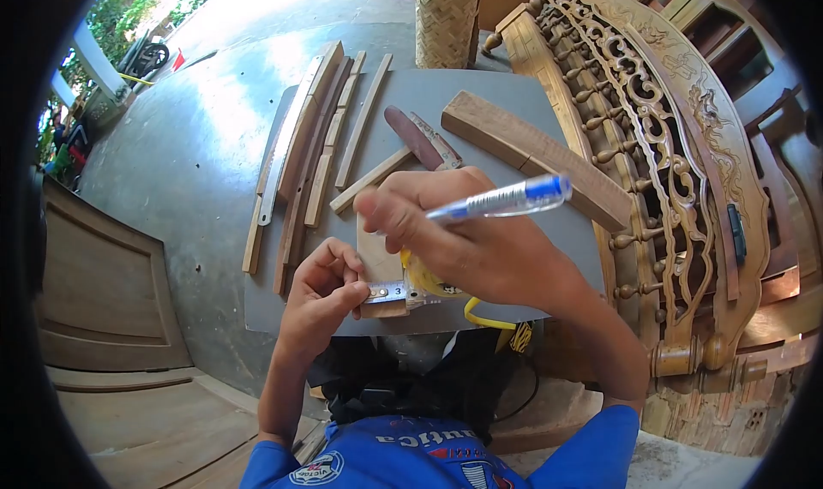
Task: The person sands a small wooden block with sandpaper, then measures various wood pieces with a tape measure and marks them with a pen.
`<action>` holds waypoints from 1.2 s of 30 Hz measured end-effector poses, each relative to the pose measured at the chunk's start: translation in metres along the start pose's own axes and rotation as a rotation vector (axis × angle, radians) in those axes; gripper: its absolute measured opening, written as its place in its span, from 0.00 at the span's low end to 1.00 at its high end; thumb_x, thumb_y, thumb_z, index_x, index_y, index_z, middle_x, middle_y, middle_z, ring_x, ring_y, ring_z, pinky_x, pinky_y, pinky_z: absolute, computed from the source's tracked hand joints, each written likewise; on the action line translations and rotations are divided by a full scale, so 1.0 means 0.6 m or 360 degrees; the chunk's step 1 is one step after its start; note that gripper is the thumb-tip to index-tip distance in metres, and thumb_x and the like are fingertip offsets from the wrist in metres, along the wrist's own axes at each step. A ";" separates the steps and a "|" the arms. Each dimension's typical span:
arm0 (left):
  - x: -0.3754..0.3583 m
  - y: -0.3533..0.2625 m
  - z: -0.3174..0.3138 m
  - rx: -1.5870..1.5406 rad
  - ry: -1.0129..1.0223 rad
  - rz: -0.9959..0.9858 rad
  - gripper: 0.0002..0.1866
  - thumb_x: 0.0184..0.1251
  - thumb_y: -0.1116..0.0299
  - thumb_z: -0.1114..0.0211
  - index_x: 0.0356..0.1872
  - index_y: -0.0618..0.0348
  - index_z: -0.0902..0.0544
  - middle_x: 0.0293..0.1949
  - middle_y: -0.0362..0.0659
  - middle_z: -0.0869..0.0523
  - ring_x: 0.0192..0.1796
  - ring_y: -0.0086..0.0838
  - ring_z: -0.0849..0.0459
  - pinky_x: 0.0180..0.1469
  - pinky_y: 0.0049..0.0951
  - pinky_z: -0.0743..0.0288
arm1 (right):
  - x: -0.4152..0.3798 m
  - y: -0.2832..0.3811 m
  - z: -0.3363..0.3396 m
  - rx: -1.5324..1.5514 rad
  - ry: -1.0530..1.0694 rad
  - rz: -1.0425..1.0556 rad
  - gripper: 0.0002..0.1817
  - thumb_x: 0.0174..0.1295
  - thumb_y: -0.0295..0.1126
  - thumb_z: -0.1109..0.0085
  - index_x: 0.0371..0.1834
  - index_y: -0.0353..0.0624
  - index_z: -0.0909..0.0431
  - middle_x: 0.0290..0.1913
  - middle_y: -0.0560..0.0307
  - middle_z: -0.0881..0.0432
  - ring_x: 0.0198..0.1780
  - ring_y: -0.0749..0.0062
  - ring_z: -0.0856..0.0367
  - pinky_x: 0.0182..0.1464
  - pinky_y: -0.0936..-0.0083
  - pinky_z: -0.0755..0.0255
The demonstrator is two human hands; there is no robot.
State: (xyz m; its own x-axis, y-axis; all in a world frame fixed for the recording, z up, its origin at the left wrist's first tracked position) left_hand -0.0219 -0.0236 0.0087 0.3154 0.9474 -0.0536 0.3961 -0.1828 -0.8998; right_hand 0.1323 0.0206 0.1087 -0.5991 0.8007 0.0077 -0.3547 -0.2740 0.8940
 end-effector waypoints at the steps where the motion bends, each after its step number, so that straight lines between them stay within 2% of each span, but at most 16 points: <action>1: 0.000 0.000 -0.001 -0.0046 -0.0013 0.0022 0.09 0.57 0.76 0.38 0.37 0.60 0.28 0.24 0.33 0.28 0.25 0.12 0.30 0.28 0.13 0.36 | -0.001 0.005 -0.001 -0.0008 -0.0055 -0.0039 0.15 0.63 0.38 0.50 0.33 0.34 0.25 0.28 0.57 0.23 0.33 0.79 0.23 0.37 0.80 0.30; 4: 0.000 0.003 0.001 -0.0166 0.0003 0.0080 0.10 0.58 0.76 0.37 0.38 0.59 0.28 0.24 0.33 0.28 0.27 0.13 0.29 0.29 0.14 0.35 | -0.003 0.002 -0.005 -0.0056 -0.0143 0.0221 0.12 0.55 0.35 0.44 0.29 0.33 0.24 0.24 0.51 0.22 0.28 0.70 0.22 0.34 0.74 0.30; 5: 0.000 0.004 0.002 -0.0205 0.0019 0.0100 0.10 0.58 0.75 0.37 0.39 0.58 0.28 0.25 0.33 0.28 0.27 0.13 0.29 0.29 0.14 0.34 | -0.004 0.004 -0.004 -0.0054 -0.0084 0.0111 0.08 0.52 0.30 0.41 0.28 0.35 0.25 0.25 0.58 0.23 0.30 0.80 0.24 0.35 0.80 0.31; 8: -0.002 0.010 0.007 -0.0275 0.0047 0.0143 0.11 0.58 0.75 0.37 0.39 0.57 0.29 0.27 0.33 0.27 0.30 0.14 0.28 0.31 0.14 0.33 | -0.004 0.015 -0.004 -0.0080 -0.0048 0.0098 0.11 0.54 0.34 0.42 0.26 0.34 0.23 0.21 0.52 0.22 0.26 0.70 0.22 0.34 0.74 0.30; 11: -0.002 0.013 0.011 -0.0342 0.0135 0.0173 0.11 0.59 0.74 0.37 0.40 0.56 0.29 0.30 0.34 0.26 0.32 0.14 0.27 0.32 0.15 0.33 | -0.005 0.006 -0.008 -0.0259 -0.0104 0.0225 0.12 0.54 0.34 0.40 0.24 0.35 0.22 0.18 0.53 0.23 0.23 0.72 0.23 0.30 0.75 0.31; 14: -0.002 0.009 0.009 -0.0335 0.0138 0.0195 0.11 0.59 0.75 0.38 0.40 0.55 0.29 0.32 0.35 0.25 0.34 0.15 0.27 0.33 0.15 0.32 | -0.007 0.012 -0.008 -0.0154 -0.0150 0.0188 0.13 0.55 0.35 0.40 0.23 0.35 0.22 0.17 0.53 0.24 0.20 0.73 0.24 0.25 0.76 0.33; 17: -0.001 0.010 0.010 -0.0312 0.0130 0.0169 0.10 0.59 0.74 0.37 0.40 0.55 0.29 0.34 0.35 0.24 0.35 0.15 0.26 0.33 0.15 0.32 | -0.007 0.011 -0.011 -0.0170 -0.0178 0.0237 0.12 0.51 0.35 0.35 0.20 0.36 0.22 0.17 0.56 0.24 0.19 0.79 0.29 0.23 0.80 0.38; 20: -0.001 0.006 0.009 -0.0196 0.0106 0.0139 0.07 0.60 0.73 0.38 0.37 0.57 0.27 0.33 0.36 0.24 0.34 0.15 0.26 0.33 0.16 0.32 | -0.004 0.009 -0.013 -0.0195 -0.0129 0.0141 0.14 0.50 0.37 0.34 0.19 0.36 0.21 0.16 0.56 0.24 0.18 0.79 0.29 0.22 0.80 0.39; 26: -0.003 0.000 0.002 0.0107 0.0008 -0.0051 0.02 0.60 0.76 0.42 0.33 0.62 0.25 0.26 0.35 0.25 0.28 0.15 0.27 0.30 0.16 0.34 | -0.003 0.003 -0.015 -0.0239 -0.0101 0.0152 0.16 0.50 0.41 0.34 0.19 0.37 0.20 0.16 0.57 0.23 0.18 0.80 0.29 0.21 0.80 0.38; 27: -0.003 -0.002 0.000 0.0203 -0.0011 -0.0174 0.01 0.60 0.77 0.43 0.32 0.63 0.25 0.25 0.36 0.26 0.27 0.15 0.28 0.28 0.17 0.34 | -0.002 0.002 -0.015 -0.0232 -0.0095 0.0143 0.16 0.50 0.41 0.34 0.19 0.37 0.20 0.16 0.58 0.23 0.18 0.80 0.29 0.21 0.80 0.38; 29: -0.006 -0.005 -0.004 0.0393 -0.0049 -0.0417 0.02 0.59 0.78 0.45 0.30 0.65 0.25 0.23 0.36 0.27 0.24 0.15 0.28 0.26 0.17 0.35 | -0.002 0.001 -0.015 -0.0219 -0.0082 0.0123 0.17 0.50 0.42 0.34 0.19 0.37 0.19 0.16 0.58 0.23 0.18 0.80 0.28 0.21 0.80 0.38; 36: 0.000 -0.017 -0.008 0.0689 0.0005 -0.0666 0.02 0.53 0.82 0.47 0.24 0.68 0.27 0.19 0.40 0.30 0.19 0.18 0.30 0.21 0.19 0.40 | 0.001 0.000 -0.015 -0.0176 -0.0045 0.0099 0.17 0.50 0.41 0.33 0.19 0.37 0.20 0.15 0.58 0.23 0.18 0.81 0.28 0.21 0.81 0.38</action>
State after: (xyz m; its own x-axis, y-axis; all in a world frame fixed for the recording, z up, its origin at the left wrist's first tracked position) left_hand -0.0216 -0.0227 0.0200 0.2113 0.9149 0.3439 0.1004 0.3297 -0.9387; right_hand 0.1251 0.0164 0.1048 -0.6025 0.7945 0.0756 -0.3955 -0.3795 0.8364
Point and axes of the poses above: each hand's wrist, its own x-axis towards the middle knuckle, its own z-axis out of the back of the hand, y = z × x, the point moved 4 cm from there along x, towards the middle knuckle
